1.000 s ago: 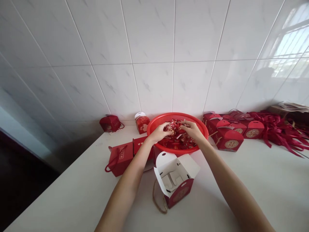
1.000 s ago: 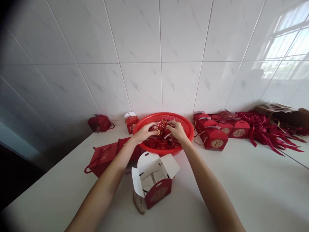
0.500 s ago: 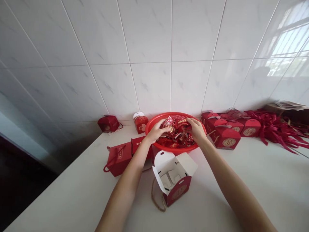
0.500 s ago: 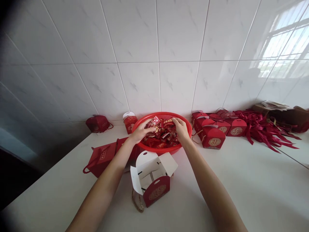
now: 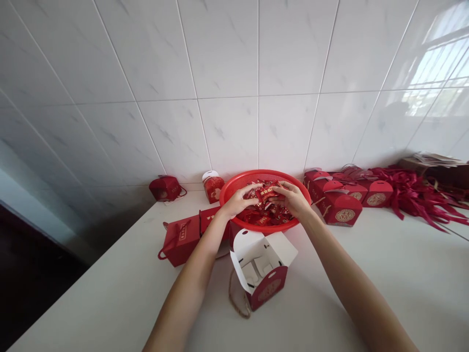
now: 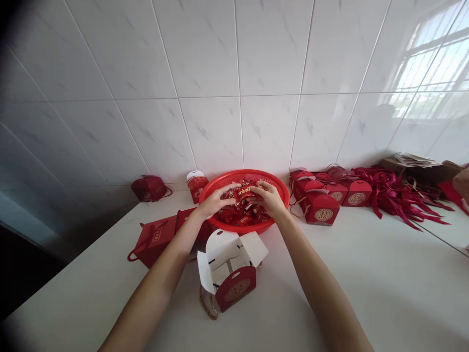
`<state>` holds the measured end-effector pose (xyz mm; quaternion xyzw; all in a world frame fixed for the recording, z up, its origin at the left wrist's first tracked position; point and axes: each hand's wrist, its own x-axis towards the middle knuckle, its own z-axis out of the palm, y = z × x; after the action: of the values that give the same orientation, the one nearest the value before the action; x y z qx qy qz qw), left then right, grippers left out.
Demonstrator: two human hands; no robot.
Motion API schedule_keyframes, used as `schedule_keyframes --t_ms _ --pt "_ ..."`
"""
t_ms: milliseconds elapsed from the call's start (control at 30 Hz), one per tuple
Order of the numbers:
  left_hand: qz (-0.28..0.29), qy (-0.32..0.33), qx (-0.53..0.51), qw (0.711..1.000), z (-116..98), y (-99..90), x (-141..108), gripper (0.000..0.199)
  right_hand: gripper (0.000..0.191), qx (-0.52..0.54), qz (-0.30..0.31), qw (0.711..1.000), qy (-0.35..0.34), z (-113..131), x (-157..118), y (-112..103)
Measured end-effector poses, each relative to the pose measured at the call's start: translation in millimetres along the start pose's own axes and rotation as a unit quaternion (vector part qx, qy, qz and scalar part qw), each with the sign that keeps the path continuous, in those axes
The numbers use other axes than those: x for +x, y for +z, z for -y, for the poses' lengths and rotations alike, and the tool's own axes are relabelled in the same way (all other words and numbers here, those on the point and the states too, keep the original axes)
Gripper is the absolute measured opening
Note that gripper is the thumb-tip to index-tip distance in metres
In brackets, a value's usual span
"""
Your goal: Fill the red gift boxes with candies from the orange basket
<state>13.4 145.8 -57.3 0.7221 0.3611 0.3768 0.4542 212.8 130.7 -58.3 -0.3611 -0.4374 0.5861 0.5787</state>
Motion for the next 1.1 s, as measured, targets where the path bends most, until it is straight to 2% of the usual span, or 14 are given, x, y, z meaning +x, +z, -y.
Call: schedule_keyframes --t_ms 100,267,433,533,667,767,867,967,1100 --pt "0.021 -0.011 0.003 1.0 -1 0.0 0 0.059 0.029 -0.002 0.015 1.0 -0.012 -1 0 0" --pt "0.03 0.022 -0.028 0.999 4 -0.2 2 0.068 0.025 0.008 0.044 0.999 0.009 0 -1 0" --pt "0.031 0.042 -0.058 0.997 10 -1.6 4 0.065 0.033 0.018 0.078 0.997 0.012 0 -1 -1" --pt "0.013 0.047 -0.034 0.998 10 -2.8 4 0.057 0.037 0.028 0.047 0.998 -0.024 -3 1 -3" --pt "0.02 0.044 -0.009 0.999 6 -2.2 3 0.058 0.038 0.028 -0.018 0.998 -0.045 -7 4 -3" --pt "0.029 0.05 0.009 0.998 5 -0.6 3 0.053 0.037 0.007 -0.005 0.999 -0.032 -7 3 -2" --pt "-0.002 0.048 0.001 0.999 7 0.4 3 0.039 0.029 -0.023 0.008 1.0 -0.011 -6 4 -2" --pt "-0.043 0.036 0.006 0.998 11 0.6 5 0.039 0.021 -0.028 0.012 1.0 0.005 -6 6 -3" --pt "-0.03 0.001 0.014 0.999 13 0.8 7 0.039 0.014 -0.044 0.028 0.998 0.024 -6 7 -3"
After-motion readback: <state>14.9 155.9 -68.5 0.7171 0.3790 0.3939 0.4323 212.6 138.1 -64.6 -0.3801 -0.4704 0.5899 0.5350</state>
